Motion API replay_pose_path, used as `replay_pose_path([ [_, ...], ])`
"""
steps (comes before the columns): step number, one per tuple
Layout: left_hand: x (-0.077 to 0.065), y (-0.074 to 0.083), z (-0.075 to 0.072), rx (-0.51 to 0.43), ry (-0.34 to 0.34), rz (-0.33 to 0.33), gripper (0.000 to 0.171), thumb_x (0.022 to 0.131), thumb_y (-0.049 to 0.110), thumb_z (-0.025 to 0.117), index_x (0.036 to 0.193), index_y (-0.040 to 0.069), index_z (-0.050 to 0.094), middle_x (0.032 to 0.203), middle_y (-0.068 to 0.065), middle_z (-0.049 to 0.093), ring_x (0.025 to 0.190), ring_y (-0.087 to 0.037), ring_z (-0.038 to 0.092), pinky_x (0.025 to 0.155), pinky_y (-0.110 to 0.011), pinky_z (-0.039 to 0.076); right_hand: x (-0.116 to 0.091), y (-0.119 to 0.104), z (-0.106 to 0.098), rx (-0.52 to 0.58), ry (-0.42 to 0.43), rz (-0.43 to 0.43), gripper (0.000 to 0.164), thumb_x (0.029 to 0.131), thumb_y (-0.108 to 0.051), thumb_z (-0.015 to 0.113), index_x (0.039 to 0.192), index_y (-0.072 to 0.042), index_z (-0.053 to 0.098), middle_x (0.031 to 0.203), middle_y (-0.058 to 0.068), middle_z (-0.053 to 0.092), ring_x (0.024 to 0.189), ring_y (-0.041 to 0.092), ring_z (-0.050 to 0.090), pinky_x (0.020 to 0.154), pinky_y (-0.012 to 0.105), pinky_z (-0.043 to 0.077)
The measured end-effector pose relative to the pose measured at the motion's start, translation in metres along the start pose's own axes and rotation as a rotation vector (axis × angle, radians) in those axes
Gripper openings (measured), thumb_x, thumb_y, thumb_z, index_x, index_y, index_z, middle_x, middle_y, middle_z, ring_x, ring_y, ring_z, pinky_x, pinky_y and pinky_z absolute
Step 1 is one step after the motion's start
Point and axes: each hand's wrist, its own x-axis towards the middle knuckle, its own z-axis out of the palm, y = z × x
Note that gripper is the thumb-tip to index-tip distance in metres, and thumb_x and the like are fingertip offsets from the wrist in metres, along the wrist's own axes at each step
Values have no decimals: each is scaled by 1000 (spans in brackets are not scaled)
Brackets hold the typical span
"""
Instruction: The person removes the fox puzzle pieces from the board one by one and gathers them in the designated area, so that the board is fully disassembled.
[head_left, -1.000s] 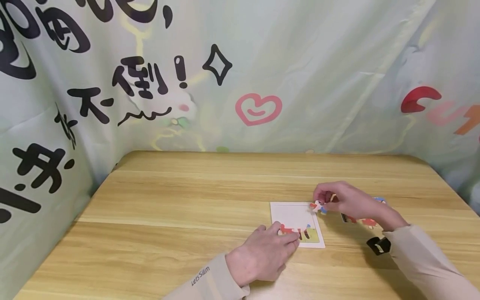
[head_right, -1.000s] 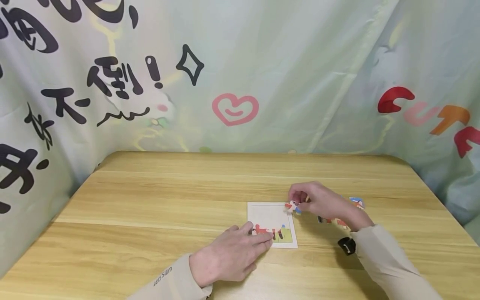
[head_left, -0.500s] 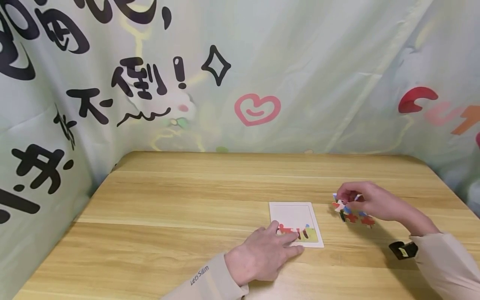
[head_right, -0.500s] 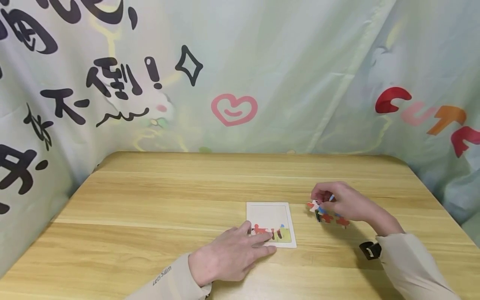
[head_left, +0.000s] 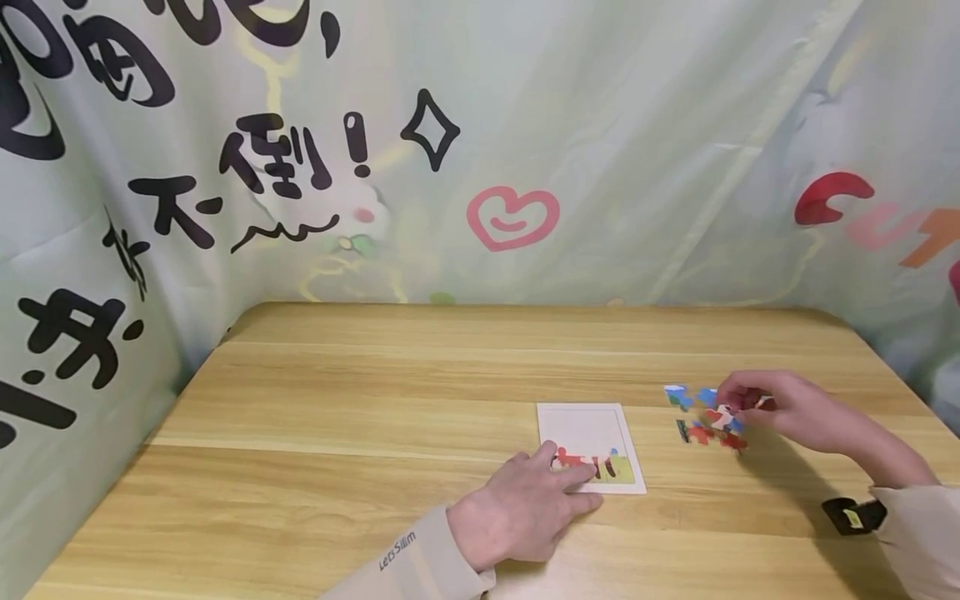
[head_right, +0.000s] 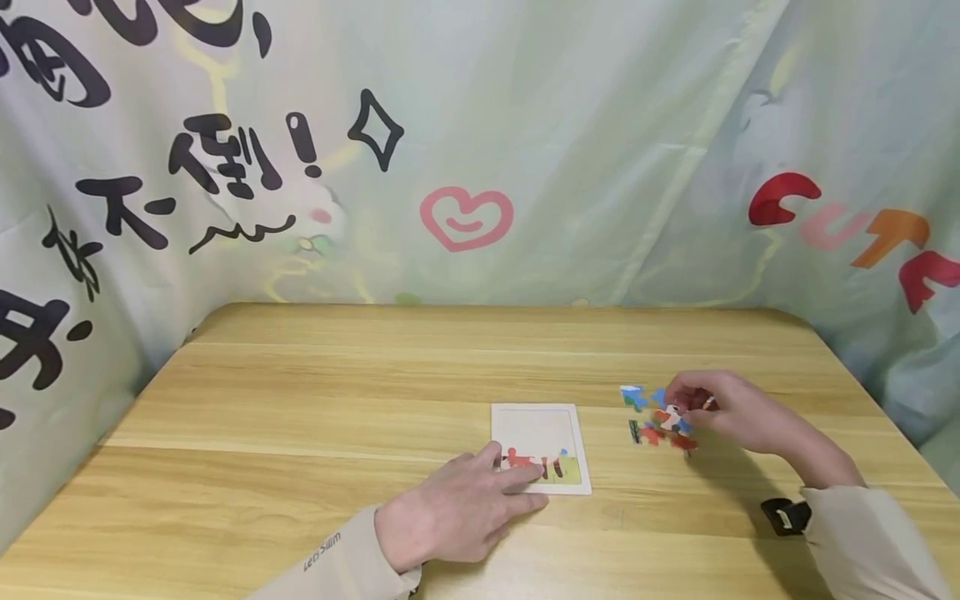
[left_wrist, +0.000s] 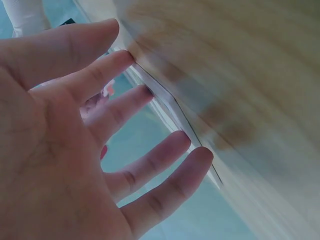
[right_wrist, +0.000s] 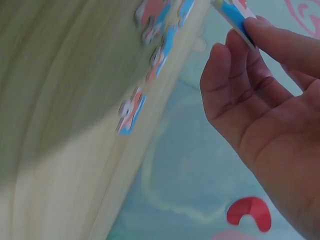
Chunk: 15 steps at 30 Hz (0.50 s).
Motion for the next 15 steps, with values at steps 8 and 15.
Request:
replay_pose_path([
  [8,0,0,1,-1,32,9,54,98,37,64,149,38,47,153,20,40,109,-17,46,65,-21,44,-18,16,-9,23,-18,37,34,81,25,63,98,-4,68,83,-11,60,71,6,52,56,23,45],
  [15,0,0,0,34,45,21,47,99,36,61,145,31,51,151,20,41,107,-17,45,60,-21,41,-34,29,-13,75,-53,56,35,80,27,61,97,-2,69,86,-14,64,72,4,56,55,24,47],
])
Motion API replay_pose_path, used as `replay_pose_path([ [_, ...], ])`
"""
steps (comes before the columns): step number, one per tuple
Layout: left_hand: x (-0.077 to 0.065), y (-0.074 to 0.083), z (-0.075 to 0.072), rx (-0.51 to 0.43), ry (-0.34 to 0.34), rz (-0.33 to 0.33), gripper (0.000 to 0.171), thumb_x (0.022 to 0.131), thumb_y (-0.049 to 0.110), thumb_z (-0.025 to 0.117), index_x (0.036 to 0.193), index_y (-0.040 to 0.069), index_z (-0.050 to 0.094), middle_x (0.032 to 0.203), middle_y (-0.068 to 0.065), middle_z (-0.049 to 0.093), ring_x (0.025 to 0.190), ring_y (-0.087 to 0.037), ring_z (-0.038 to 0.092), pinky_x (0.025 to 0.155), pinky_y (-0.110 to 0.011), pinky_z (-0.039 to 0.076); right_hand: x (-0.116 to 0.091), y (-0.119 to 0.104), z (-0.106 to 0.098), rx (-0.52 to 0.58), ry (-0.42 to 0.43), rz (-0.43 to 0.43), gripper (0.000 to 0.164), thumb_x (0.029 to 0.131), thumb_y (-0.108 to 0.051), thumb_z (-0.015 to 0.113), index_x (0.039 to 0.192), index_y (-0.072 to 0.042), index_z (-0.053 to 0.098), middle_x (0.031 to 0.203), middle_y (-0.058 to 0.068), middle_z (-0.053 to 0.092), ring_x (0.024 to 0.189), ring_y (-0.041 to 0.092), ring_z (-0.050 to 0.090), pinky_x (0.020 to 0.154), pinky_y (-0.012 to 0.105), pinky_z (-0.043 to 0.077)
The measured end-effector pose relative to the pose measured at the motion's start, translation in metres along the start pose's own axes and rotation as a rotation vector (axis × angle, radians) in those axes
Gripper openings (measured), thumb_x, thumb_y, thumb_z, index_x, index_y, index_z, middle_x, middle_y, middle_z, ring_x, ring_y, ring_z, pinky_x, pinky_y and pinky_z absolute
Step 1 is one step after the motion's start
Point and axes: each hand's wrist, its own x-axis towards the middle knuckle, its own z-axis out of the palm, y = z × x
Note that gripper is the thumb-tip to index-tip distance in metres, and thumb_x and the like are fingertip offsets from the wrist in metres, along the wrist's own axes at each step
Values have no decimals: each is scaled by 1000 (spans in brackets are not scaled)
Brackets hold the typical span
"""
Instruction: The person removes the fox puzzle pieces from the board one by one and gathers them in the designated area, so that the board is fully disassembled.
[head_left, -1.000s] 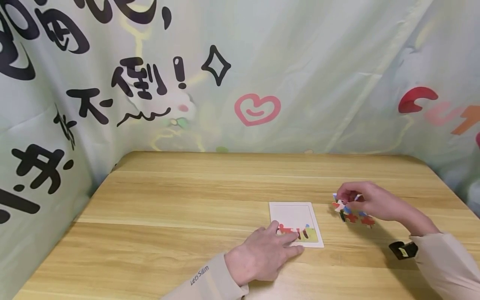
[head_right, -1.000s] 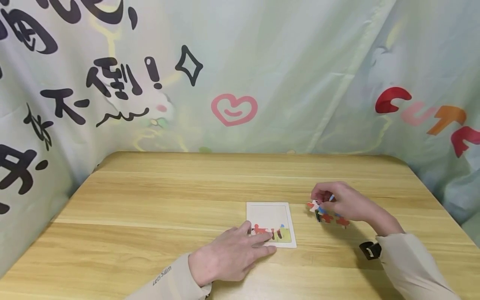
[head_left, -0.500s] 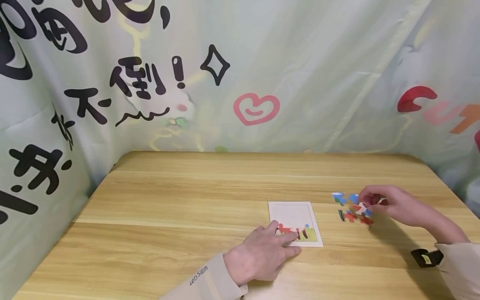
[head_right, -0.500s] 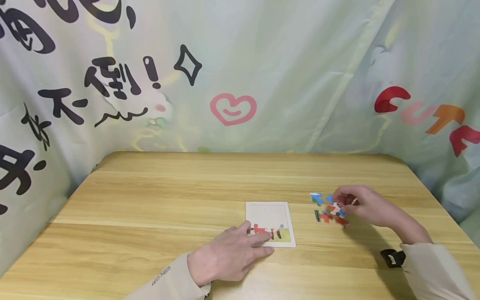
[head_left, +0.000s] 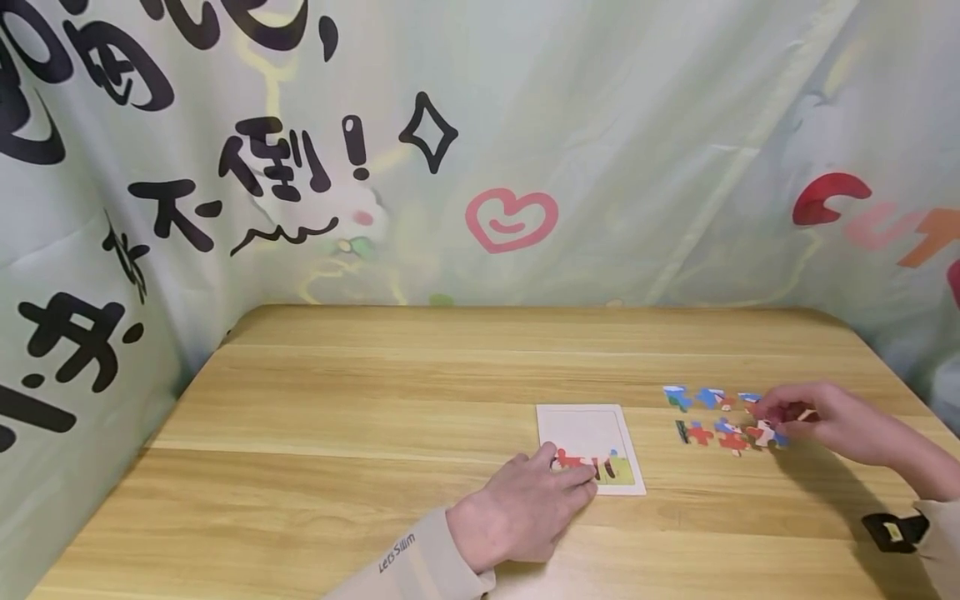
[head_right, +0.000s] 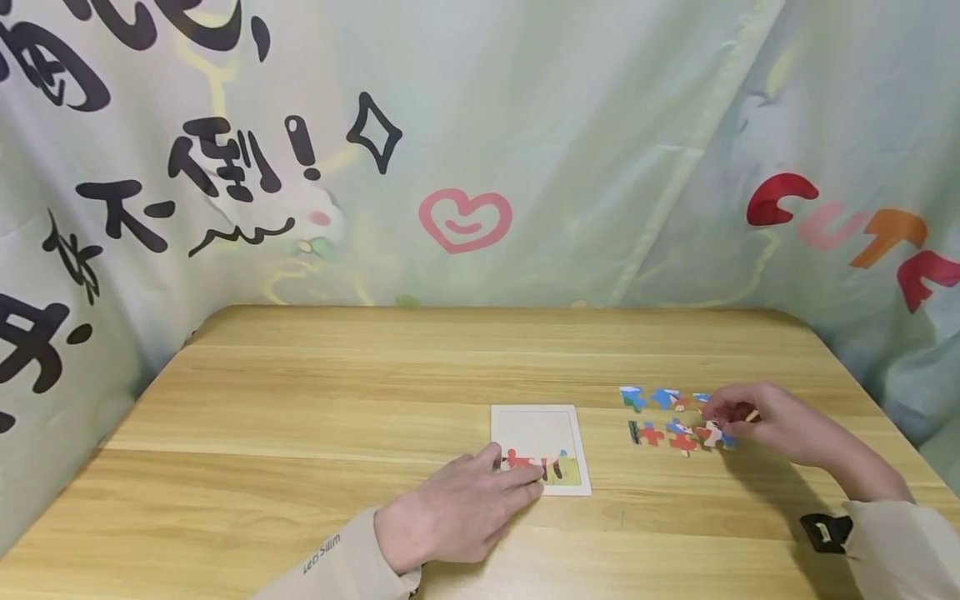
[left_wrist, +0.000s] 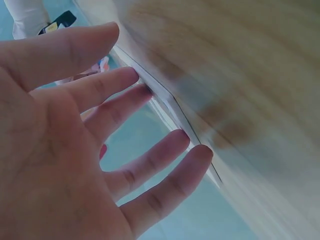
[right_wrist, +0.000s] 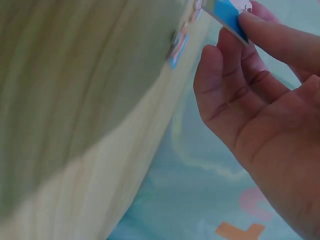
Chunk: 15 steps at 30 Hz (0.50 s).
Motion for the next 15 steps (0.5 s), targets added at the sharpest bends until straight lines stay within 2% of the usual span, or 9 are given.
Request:
replay_pose_path([
  [6,1,3,1,15,-17,-5,56,95,38,66,148,30,50,152,17,40,113,-16,45,71,-22,48,-6,8,0,-4,-27,-27,38,78,29,62,97,-4,69,87,-15,64,72,3,57,55,23,48],
  [11,1,5,2,21,-12,-17,60,92,39,70,148,30,50,152,17,40,114,-16,45,71,-22,49,-6,12,4,-57,-27,-87,39,74,30,65,94,-3,69,86,-15,64,72,0,57,55,21,48],
  [15,2,5,2,40,-7,-16,62,90,40,71,148,30,50,150,17,41,112,-16,45,70,-22,48,-7,13,5,-82,5,-80,40,72,31,66,92,-3,69,86,-17,64,73,-1,57,56,19,47],
])
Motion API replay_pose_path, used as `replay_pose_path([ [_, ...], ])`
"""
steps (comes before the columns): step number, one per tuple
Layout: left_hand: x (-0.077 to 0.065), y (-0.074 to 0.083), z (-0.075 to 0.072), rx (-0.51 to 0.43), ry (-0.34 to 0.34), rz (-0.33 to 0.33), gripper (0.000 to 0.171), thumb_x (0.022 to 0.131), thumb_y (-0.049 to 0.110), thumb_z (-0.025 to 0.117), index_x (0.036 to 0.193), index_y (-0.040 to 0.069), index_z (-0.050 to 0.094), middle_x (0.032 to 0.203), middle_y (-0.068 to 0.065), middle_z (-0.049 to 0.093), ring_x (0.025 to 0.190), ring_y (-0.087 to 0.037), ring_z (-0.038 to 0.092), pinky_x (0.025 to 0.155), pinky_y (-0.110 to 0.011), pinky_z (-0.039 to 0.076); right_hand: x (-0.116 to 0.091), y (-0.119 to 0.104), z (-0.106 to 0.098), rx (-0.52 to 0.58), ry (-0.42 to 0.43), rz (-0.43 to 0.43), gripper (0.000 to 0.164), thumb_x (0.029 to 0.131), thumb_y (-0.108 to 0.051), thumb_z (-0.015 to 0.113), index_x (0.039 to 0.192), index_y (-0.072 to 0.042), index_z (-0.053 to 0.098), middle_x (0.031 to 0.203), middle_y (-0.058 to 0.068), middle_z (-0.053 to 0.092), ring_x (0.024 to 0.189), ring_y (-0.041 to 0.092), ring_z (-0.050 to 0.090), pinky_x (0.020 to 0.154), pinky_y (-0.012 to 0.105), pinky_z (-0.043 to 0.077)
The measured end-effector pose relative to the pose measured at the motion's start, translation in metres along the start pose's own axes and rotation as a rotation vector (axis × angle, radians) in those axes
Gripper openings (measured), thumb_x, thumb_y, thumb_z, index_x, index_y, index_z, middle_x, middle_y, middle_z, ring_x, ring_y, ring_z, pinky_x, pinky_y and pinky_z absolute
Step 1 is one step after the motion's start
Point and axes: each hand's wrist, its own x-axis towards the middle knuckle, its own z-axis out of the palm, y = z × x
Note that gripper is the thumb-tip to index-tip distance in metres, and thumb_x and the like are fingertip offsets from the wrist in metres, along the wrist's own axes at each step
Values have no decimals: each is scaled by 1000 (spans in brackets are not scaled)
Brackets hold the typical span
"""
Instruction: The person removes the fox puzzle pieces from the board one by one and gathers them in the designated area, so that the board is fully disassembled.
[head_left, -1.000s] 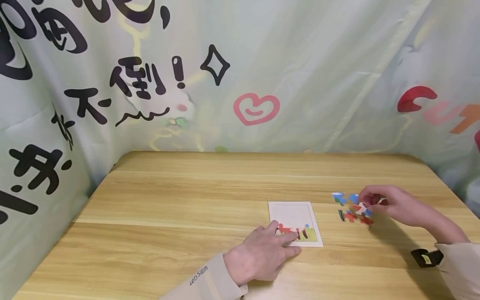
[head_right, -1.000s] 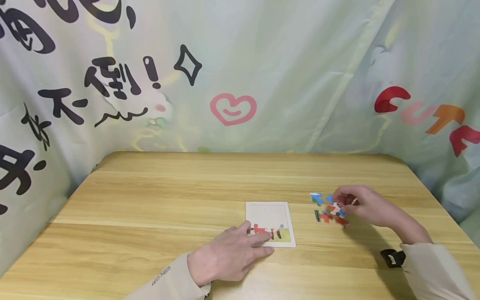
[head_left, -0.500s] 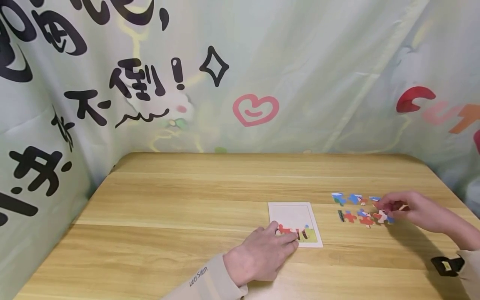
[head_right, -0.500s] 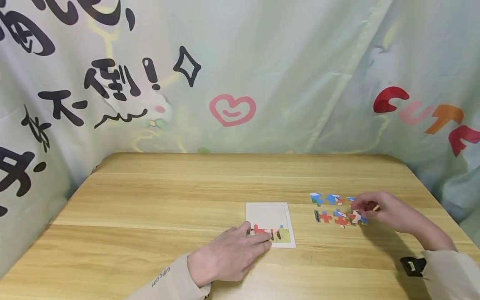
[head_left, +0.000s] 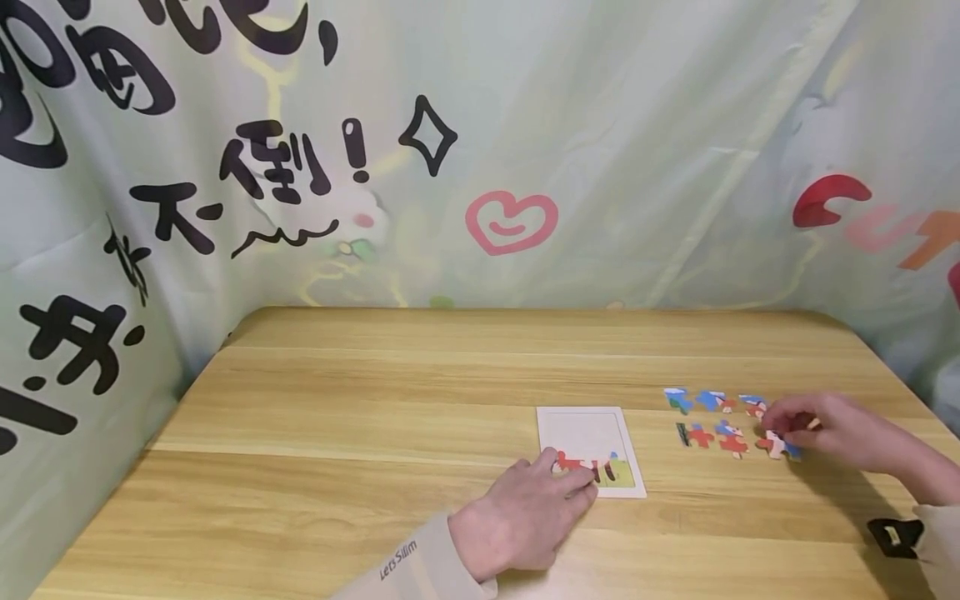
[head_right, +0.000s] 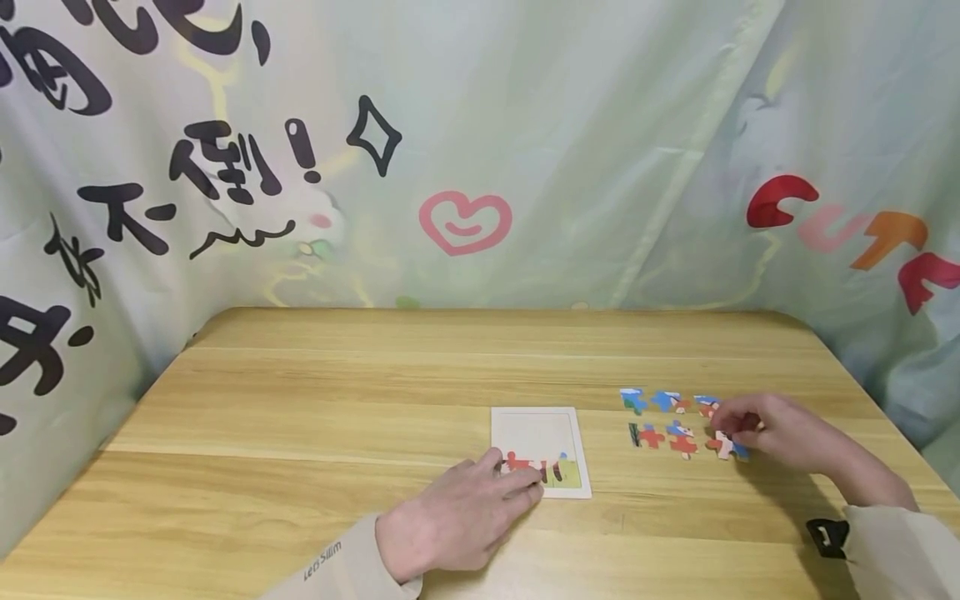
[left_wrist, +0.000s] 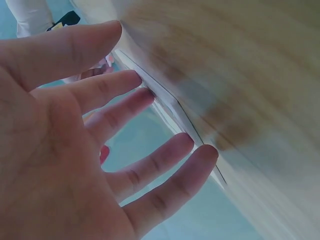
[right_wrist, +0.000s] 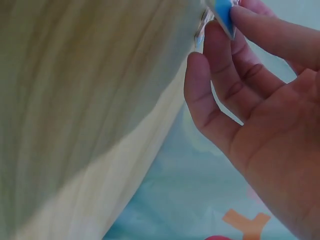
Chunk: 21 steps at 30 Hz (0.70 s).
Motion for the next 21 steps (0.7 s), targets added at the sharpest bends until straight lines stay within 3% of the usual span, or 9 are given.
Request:
replay_pose_path([
  [11,0,-1,-1,21,13,31,56,94,41,66,147,31,50,147,19,42,112,-14,44,69,-21,47,-6,-4,-2,10,57,102,41,75,32,62,90,-5,70,84,-19,62,70,-1,53,55,20,45],
  [21,-1,-2,0,11,29,15,56,92,38,69,145,30,52,144,18,45,109,-16,46,69,-23,46,-4,-1,2,-11,86,59,40,72,29,67,92,-6,72,86,-18,65,74,-2,57,60,13,46],
])
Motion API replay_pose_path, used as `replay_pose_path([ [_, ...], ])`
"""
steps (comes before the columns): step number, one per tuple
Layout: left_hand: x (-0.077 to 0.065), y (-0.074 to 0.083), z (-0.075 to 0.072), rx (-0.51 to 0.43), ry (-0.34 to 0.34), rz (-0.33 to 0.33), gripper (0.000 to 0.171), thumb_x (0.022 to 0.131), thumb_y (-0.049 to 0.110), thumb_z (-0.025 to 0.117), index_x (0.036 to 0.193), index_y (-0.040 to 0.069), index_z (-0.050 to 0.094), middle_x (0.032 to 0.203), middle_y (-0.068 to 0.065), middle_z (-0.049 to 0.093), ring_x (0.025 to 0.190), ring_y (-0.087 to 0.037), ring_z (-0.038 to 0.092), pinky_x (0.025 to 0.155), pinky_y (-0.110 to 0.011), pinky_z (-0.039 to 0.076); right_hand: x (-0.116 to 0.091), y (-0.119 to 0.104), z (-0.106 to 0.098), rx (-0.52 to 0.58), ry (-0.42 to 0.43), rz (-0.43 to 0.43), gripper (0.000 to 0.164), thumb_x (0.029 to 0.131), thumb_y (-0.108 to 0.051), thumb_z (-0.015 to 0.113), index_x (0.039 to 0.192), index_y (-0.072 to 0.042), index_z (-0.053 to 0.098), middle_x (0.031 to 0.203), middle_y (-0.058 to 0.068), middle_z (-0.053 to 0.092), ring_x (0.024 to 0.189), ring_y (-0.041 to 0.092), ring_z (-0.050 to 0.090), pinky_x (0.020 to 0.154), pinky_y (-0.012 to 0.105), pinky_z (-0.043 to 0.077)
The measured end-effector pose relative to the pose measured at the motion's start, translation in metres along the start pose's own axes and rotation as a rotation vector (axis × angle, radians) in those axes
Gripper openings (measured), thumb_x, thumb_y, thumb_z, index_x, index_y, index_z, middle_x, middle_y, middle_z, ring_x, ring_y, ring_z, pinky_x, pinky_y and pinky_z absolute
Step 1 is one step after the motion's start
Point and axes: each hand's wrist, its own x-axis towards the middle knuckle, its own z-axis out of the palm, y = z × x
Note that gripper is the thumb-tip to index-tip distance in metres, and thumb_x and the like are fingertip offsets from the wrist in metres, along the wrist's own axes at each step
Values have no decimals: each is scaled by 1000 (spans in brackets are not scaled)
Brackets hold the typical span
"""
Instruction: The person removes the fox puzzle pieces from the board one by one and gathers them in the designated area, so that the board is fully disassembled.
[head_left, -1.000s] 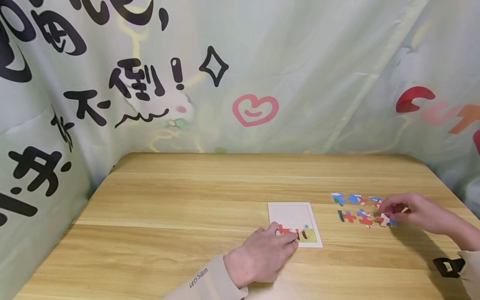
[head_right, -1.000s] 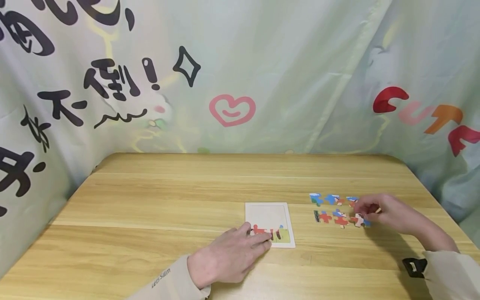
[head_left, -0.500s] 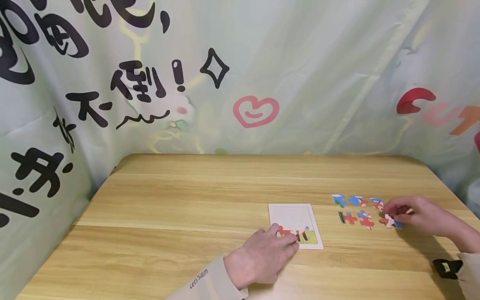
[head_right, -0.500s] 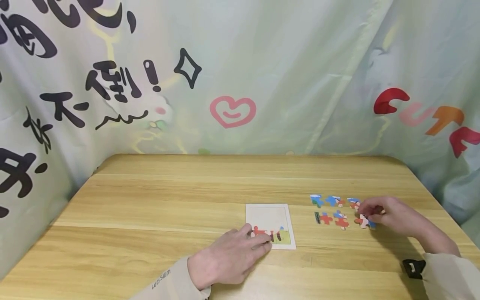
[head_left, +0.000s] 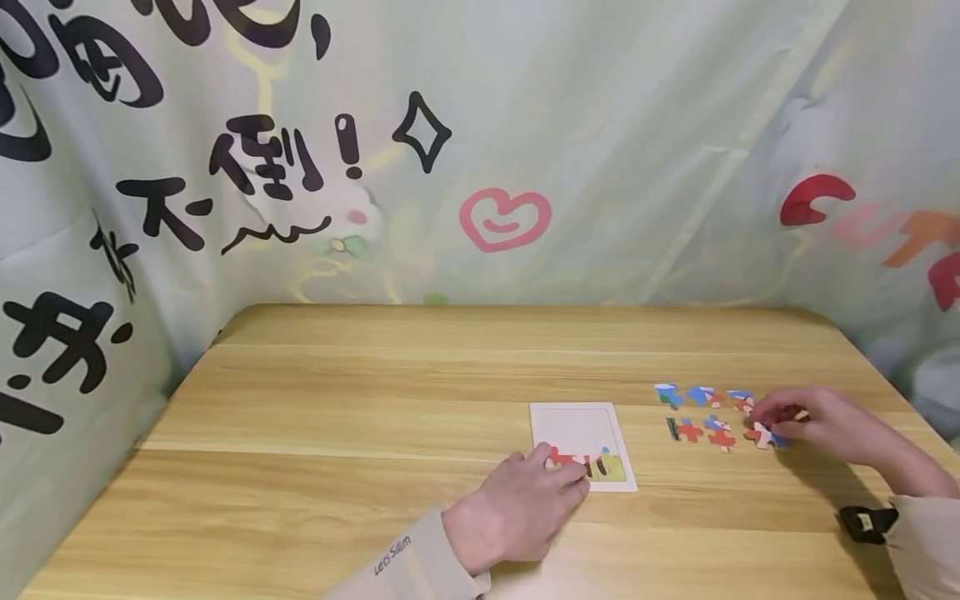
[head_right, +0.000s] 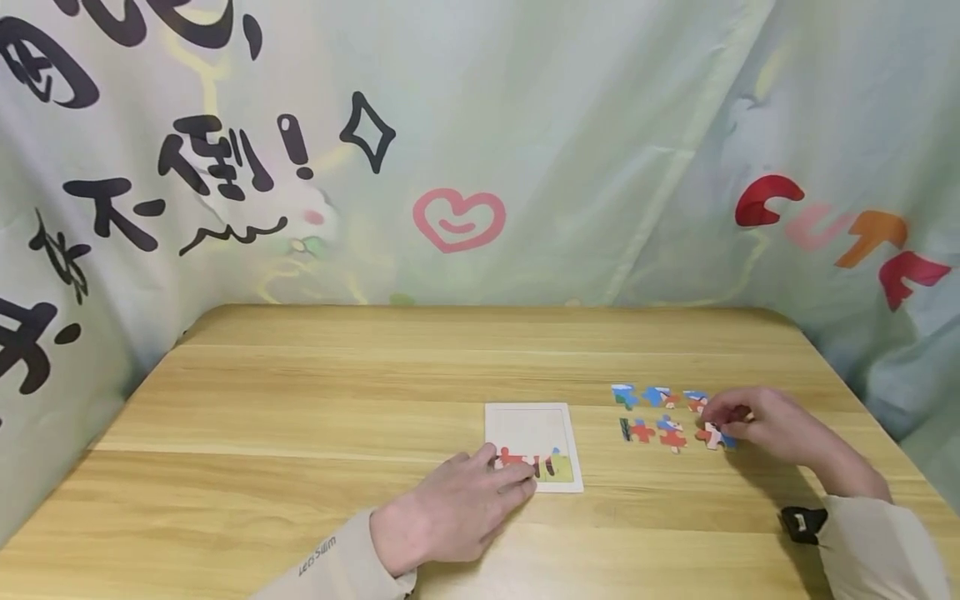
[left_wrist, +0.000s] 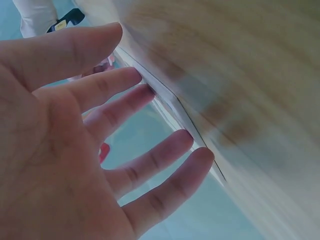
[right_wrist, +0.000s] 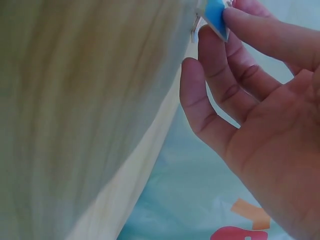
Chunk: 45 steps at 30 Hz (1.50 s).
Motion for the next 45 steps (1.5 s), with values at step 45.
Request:
replay_pose_path([
  [45,-15,7,-5,-3,-16,27,54,95,53,62,139,21,61,137,11,51,109,-9,48,82,-22,47,63,-66,13,-95,10,-17,23,83,11,74,95,-9,72,86,-13,60,76,0,51,63,26,51],
])
